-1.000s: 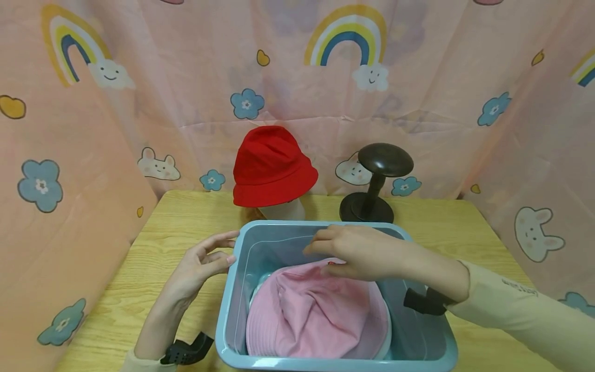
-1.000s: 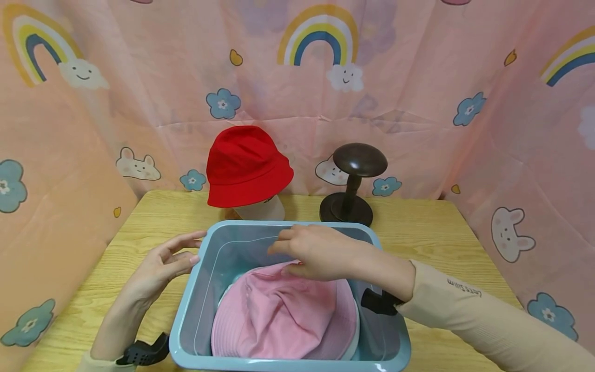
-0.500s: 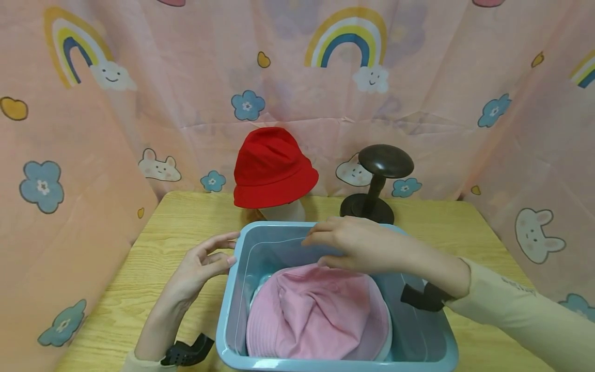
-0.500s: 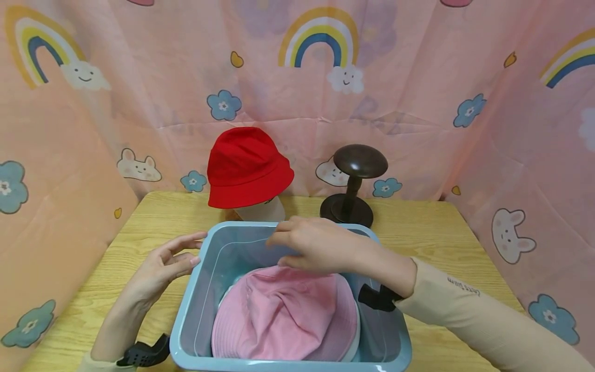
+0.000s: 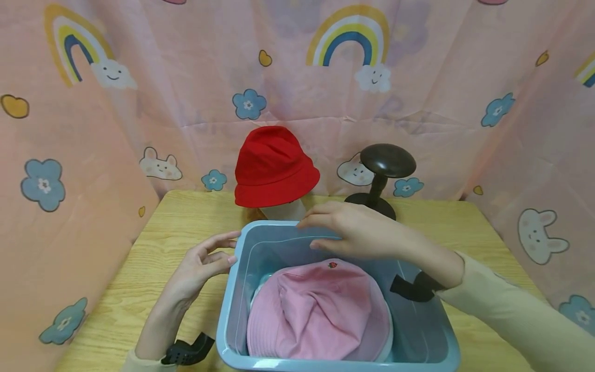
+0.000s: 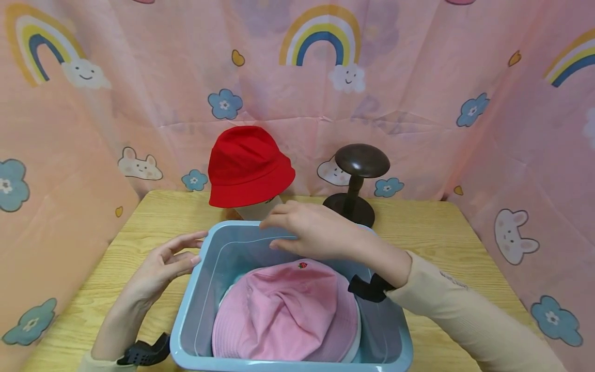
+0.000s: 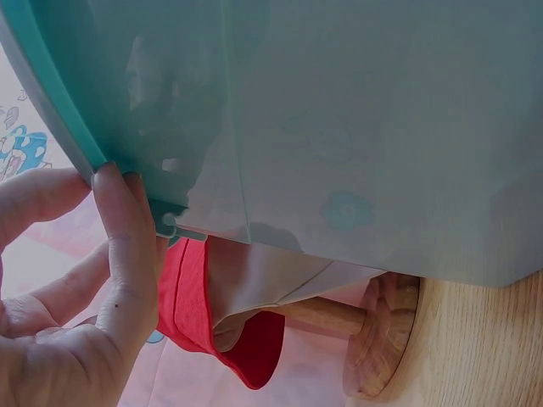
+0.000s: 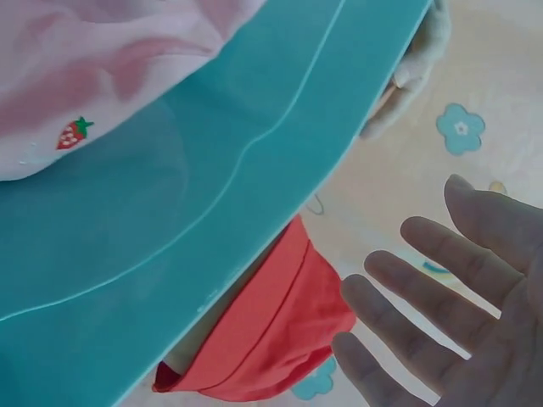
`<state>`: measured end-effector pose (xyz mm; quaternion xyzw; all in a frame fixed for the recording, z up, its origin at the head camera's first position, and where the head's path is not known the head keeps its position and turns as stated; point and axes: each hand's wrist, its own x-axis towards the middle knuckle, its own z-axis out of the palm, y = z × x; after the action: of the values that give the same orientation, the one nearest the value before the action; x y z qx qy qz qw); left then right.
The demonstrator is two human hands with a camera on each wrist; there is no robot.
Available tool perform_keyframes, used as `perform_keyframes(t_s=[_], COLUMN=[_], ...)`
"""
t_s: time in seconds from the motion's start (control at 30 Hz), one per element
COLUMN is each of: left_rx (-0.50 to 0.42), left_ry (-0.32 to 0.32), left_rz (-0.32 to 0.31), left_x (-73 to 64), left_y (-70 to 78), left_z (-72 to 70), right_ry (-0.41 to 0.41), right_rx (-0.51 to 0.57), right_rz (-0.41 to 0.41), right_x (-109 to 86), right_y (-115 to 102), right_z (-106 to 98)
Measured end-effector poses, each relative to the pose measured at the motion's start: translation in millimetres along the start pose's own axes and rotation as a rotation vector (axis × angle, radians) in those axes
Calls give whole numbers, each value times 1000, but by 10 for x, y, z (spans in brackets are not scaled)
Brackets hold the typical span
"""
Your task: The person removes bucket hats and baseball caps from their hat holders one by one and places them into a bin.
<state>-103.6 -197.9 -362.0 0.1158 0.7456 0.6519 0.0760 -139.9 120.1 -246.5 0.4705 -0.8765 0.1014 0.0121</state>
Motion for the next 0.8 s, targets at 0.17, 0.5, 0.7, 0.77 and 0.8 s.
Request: perform_keyframes(t_s=[0.17, 0.5, 0.7, 0.77, 0.8], left_rx=[2, 5, 5, 4, 3], left_ry=[2, 3, 3, 3, 3], left_rz=[5, 2, 4, 4, 4], left_x=[4, -2, -6, -2, 0], left_y=[-3, 0, 0, 2, 3], left_z=[2, -1, -2, 1, 3], right_ry=[15, 91, 125, 133, 136], right_rx=[21, 60, 90, 97, 102], right_rz=[22, 64, 83, 80, 78], right_x=[44, 100, 149, 166, 175], right_y=[18, 78, 87, 96, 101], right_z=[-40, -54, -104, -121, -129])
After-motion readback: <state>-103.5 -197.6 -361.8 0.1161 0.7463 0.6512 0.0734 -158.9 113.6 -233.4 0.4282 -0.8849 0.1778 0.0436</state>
